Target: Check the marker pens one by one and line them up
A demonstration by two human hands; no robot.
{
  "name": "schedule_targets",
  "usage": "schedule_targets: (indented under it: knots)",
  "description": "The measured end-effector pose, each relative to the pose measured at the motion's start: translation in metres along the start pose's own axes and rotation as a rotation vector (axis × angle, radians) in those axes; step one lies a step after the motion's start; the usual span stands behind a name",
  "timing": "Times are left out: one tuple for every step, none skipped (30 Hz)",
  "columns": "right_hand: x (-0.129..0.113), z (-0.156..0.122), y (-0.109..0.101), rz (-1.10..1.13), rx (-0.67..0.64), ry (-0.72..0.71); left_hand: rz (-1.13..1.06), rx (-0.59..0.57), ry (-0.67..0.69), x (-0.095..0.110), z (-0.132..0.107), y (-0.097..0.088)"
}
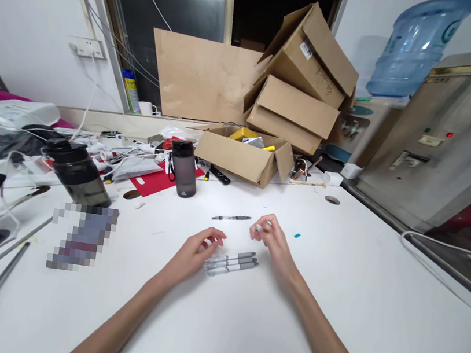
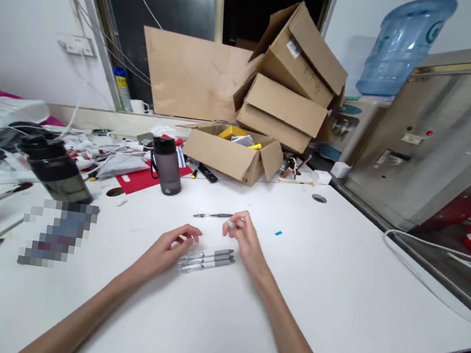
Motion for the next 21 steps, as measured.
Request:
schedule_targets:
  knots:
    - [0.001, -0.002, 0.002, -0.071, -0.052, 0.007, -0.020, -0.006, 0.010, 0.003, -0.001, 0.000]
    - [0.001, -0.003, 0.004, -0.139, -0.101, 0.013, -0.041, -0.011, 0.013, 0.005, -0.002, 0.001]
    - [0.001, -0.004, 0.006, -0.202, -0.144, 0.011, -0.063, -0.015, 0.010, 0.007, -0.003, 0.001]
    - [0.001, -0.005, 0.007, -0.261, -0.183, 0.005, -0.088, -0.022, 0.005, 0.009, -0.004, 0.002]
    - [0.000, -0.005, 0.008, -0.313, -0.223, -0.005, -0.112, -0.033, 0.000, 0.010, -0.004, 0.003]
    - [0.000, -0.006, 0.008, -0.352, -0.264, -0.017, -0.131, -0.045, -0.003, 0.012, -0.005, 0.004]
    - [-0.001, -0.006, 0.009, -0.377, -0.302, -0.029, -0.143, -0.055, -0.005, 0.013, -0.005, 0.005]
    - [-0.001, -0.007, 0.009, -0.388, -0.333, -0.040, -0.146, -0.063, -0.002, 0.013, -0.006, 0.006]
    - [-0.001, -0.007, 0.010, -0.390, -0.360, -0.044, -0.140, -0.068, 0.003, 0.014, -0.006, 0.006]
    - [0.000, -0.008, 0.010, -0.385, -0.380, -0.045, -0.130, -0.072, 0.010, 0.014, -0.006, 0.007]
    - [0.000, -0.009, 0.011, -0.376, -0.396, -0.044, -0.120, -0.074, 0.014, 0.014, -0.005, 0.007]
    - [0.001, -0.009, 0.011, -0.369, -0.409, -0.041, -0.112, -0.077, 0.016, 0.014, -0.005, 0.008]
    - [0.002, -0.010, 0.012, -0.364, -0.420, -0.037, -0.103, -0.077, 0.014, 0.014, -0.005, 0.008]
    - [0.003, -0.010, 0.013, -0.359, -0.425, -0.032, -0.096, -0.072, 0.008, 0.014, -0.005, 0.008]
    - [0.003, -0.010, 0.013, -0.351, -0.428, -0.024, -0.090, -0.063, 0.002, 0.015, -0.005, 0.007]
    - [0.003, -0.010, 0.014, -0.341, -0.428, -0.015, -0.084, -0.056, -0.001, 0.015, -0.005, 0.007]
    - [0.002, -0.011, 0.014, -0.330, -0.425, -0.004, -0.081, -0.050, -0.002, 0.015, -0.005, 0.007]
    - [0.001, -0.011, 0.014, -0.323, -0.422, 0.010, -0.081, -0.049, -0.001, 0.015, -0.005, 0.006]
    - [0.000, -0.010, 0.014, -0.324, -0.418, 0.028, -0.087, -0.050, 0.000, 0.015, -0.005, 0.006]
    - [-0.001, -0.010, 0.013, -0.335, -0.411, 0.049, -0.098, -0.051, 0.000, 0.014, -0.004, 0.005]
    - [-0.002, -0.010, 0.011, -0.356, -0.397, 0.067, -0.114, -0.049, -0.001, 0.013, -0.003, 0.003]
Point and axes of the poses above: each hand's wrist, its own z-axis towards the middle knuckle, its own y-axis out of the palm, x = y × z, the point moved 1 cm from there along z, towards the middle knuckle, and after that the axes turned 10 degrees about -y, right-handed, at the moved point
